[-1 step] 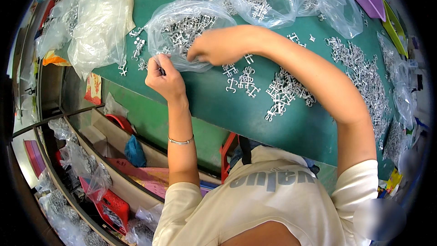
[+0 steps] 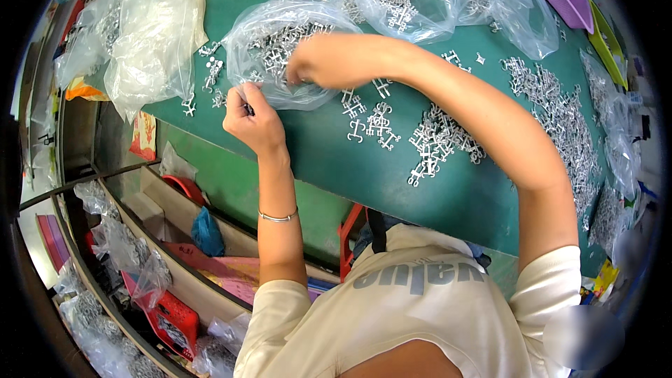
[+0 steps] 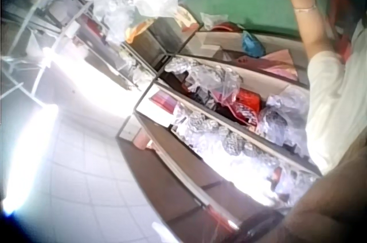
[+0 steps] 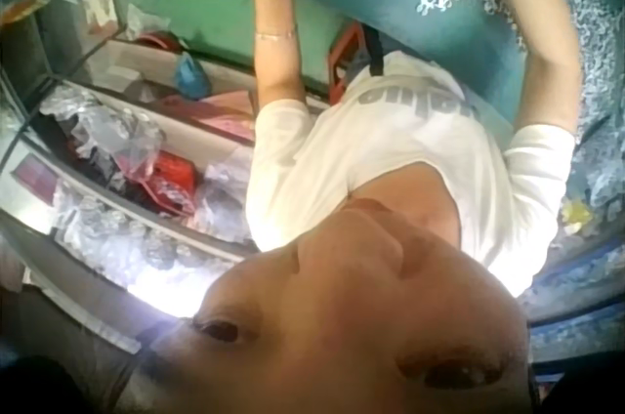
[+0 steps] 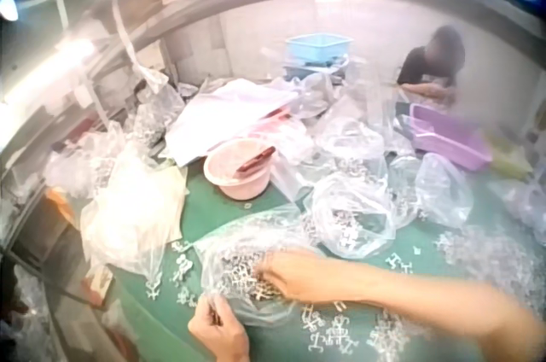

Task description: The person sorts through a large pile of silver-colored hardware components by hand on a green workbench, picking up individual pieces and placing them into a clear plastic bag.

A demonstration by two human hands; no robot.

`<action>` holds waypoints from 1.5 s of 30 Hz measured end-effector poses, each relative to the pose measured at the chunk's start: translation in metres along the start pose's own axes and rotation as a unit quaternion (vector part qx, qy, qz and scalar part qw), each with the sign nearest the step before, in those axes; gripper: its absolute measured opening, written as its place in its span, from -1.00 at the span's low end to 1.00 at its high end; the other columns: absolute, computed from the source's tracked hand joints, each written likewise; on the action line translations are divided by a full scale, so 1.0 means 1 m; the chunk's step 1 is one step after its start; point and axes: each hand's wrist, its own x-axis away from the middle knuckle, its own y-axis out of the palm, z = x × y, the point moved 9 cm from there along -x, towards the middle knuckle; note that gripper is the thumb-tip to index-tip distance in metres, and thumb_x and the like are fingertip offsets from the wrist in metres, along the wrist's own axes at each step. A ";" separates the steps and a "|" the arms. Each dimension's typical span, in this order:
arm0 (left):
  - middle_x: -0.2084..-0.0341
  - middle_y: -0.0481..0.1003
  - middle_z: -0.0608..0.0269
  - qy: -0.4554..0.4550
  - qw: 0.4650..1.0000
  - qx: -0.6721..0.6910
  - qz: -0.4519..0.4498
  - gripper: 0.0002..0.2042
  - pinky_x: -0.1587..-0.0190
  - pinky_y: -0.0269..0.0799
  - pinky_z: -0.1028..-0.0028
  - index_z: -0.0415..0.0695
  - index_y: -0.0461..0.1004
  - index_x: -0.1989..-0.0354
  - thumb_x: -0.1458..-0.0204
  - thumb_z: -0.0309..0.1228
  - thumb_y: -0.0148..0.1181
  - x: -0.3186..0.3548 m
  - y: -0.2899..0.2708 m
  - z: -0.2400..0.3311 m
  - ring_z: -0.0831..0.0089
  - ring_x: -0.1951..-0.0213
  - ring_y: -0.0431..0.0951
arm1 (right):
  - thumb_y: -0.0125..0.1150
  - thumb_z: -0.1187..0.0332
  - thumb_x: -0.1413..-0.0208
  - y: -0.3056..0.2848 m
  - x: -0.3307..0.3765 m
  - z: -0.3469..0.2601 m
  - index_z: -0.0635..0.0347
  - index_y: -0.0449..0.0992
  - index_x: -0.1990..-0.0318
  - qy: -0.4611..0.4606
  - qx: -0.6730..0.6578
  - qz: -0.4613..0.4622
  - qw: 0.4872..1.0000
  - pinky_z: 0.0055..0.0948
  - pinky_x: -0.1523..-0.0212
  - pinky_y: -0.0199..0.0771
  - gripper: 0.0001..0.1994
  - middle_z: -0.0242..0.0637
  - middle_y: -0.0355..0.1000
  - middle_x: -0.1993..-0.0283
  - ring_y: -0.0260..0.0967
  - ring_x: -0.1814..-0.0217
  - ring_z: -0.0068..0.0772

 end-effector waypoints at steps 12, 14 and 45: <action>0.82 0.21 0.44 0.013 1.000 0.006 -0.001 -0.80 0.68 -0.08 0.60 -0.29 0.39 0.64 0.00 -0.53 -0.05 -0.001 0.001 -0.002 0.73 0.72 0.09 | 0.08 0.49 0.15 -0.002 0.009 0.019 0.13 0.34 -0.01 0.173 0.420 0.065 0.889 -0.32 0.02 0.31 -0.55 -0.13 0.32 0.00 0.26 -0.06 -0.19; 0.83 0.20 0.44 0.010 1.000 0.005 -0.012 -0.80 0.68 -0.09 0.60 -0.28 0.39 0.64 0.01 -0.53 -0.05 0.000 0.002 -0.002 0.73 0.73 0.08 | 0.04 0.54 0.14 -0.017 0.011 0.023 0.18 0.34 -0.01 0.173 0.394 0.157 0.889 -0.34 0.02 0.32 -0.56 -0.12 0.36 0.07 0.32 0.01 -0.19; 0.84 0.18 0.40 0.036 0.999 -0.006 -0.011 -0.77 0.66 -0.09 0.57 -0.28 0.40 0.65 0.00 -0.51 -0.09 0.001 0.003 0.002 0.69 0.72 0.08 | 0.09 0.50 0.15 -0.019 -0.001 0.027 0.26 0.42 0.16 0.146 0.270 0.178 0.935 -0.27 0.02 0.32 -0.70 -0.18 0.38 0.05 0.35 0.03 -0.20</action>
